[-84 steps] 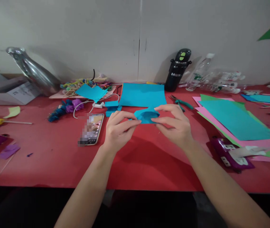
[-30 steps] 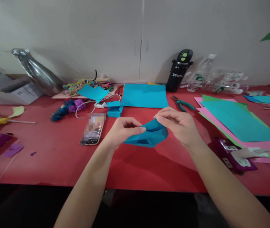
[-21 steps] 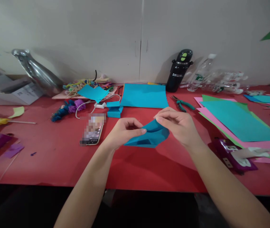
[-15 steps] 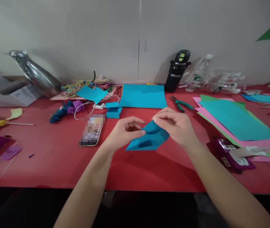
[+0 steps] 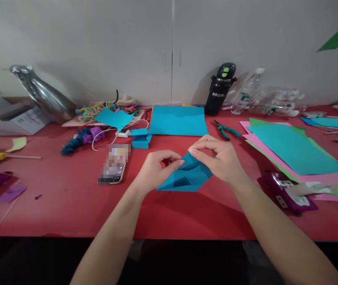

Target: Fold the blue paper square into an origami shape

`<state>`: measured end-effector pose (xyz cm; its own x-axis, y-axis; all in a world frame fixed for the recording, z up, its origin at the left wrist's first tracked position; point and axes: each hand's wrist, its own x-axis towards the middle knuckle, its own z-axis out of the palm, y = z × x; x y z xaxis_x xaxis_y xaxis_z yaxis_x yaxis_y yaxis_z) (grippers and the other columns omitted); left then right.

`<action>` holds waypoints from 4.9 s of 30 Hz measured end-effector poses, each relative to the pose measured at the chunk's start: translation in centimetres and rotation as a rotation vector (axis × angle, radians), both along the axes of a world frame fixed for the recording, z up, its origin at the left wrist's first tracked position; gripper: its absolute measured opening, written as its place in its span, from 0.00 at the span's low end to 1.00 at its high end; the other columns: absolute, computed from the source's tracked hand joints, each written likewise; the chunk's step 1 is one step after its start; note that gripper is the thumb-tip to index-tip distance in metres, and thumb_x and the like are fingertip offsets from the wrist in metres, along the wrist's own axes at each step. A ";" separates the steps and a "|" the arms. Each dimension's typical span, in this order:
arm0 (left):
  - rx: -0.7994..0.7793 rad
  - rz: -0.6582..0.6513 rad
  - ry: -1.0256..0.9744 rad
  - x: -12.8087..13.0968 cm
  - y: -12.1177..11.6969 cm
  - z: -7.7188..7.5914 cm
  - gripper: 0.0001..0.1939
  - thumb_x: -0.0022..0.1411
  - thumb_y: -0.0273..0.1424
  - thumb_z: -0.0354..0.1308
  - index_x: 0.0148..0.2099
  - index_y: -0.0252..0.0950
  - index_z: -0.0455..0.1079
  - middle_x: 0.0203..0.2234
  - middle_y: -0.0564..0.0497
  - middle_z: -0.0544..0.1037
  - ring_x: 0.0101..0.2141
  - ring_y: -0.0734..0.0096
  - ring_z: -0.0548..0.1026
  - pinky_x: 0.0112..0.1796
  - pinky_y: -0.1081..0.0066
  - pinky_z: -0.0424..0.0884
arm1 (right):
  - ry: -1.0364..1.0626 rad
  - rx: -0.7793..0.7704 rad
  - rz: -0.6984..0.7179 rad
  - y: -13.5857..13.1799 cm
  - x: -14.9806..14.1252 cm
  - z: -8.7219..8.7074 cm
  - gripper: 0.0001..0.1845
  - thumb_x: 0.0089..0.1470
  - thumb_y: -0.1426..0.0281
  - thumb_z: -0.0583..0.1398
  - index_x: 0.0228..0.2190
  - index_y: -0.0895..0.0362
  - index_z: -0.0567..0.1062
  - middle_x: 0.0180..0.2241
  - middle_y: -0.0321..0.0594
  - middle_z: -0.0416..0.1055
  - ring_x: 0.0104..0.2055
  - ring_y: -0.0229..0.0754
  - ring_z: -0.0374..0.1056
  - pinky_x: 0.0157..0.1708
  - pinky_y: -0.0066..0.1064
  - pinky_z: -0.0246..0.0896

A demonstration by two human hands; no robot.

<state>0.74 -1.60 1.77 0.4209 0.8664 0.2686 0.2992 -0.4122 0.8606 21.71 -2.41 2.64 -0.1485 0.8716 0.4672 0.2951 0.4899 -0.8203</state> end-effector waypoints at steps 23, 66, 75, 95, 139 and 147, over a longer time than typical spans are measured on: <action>0.254 0.063 0.065 -0.2 0.5 -1.1 0.08 0.65 0.30 0.60 0.32 0.36 0.73 0.26 0.53 0.75 0.29 0.72 0.72 0.32 0.73 0.66 | -0.195 -0.225 0.175 0.0 1.1 -0.1 0.43 0.46 0.59 0.72 0.62 0.46 0.66 0.60 0.42 0.69 0.58 0.51 0.69 0.55 0.43 0.67; -0.018 0.004 -0.043 -0.1 0.4 -0.8 0.13 0.65 0.40 0.60 0.36 0.35 0.77 0.33 0.47 0.79 0.35 0.65 0.77 0.35 0.69 0.71 | -0.215 -0.271 0.223 0.8 0.5 -0.9 0.15 0.51 0.57 0.67 0.29 0.56 0.75 0.26 0.32 0.67 0.30 0.37 0.62 0.29 0.28 0.58; -0.165 -0.069 -0.070 -0.2 0.4 -0.6 0.16 0.65 0.42 0.59 0.33 0.34 0.74 0.26 0.51 0.75 0.29 0.71 0.72 0.29 0.73 0.67 | -0.192 -0.306 0.234 0.8 0.4 -0.9 0.16 0.50 0.57 0.67 0.28 0.57 0.74 0.25 0.32 0.67 0.29 0.36 0.61 0.29 0.28 0.58; -0.323 -0.174 -0.074 -0.7 0.6 -1.0 0.09 0.60 0.34 0.65 0.41 0.34 0.76 0.36 0.46 0.82 0.37 0.63 0.80 0.37 0.67 0.75 | -0.218 -0.306 0.163 1.0 0.8 -0.8 0.15 0.50 0.57 0.68 0.29 0.57 0.77 0.26 0.33 0.70 0.29 0.37 0.64 0.27 0.29 0.59; -0.235 -0.018 -0.217 -1.2 1.0 -0.4 0.11 0.60 0.38 0.66 0.38 0.34 0.79 0.31 0.49 0.81 0.32 0.70 0.77 0.35 0.72 0.75 | -0.107 -0.392 0.196 1.2 1.3 -1.0 0.15 0.47 0.58 0.70 0.29 0.55 0.75 0.26 0.34 0.70 0.29 0.38 0.65 0.27 0.28 0.62; -0.295 -0.015 -0.232 -1.1 1.0 -0.5 0.12 0.56 0.36 0.69 0.40 0.34 0.80 0.33 0.47 0.82 0.33 0.67 0.79 0.36 0.68 0.77 | -0.155 -0.355 0.178 1.0 1.1 -0.8 0.16 0.48 0.57 0.70 0.29 0.56 0.75 0.26 0.33 0.69 0.29 0.37 0.64 0.27 0.27 0.60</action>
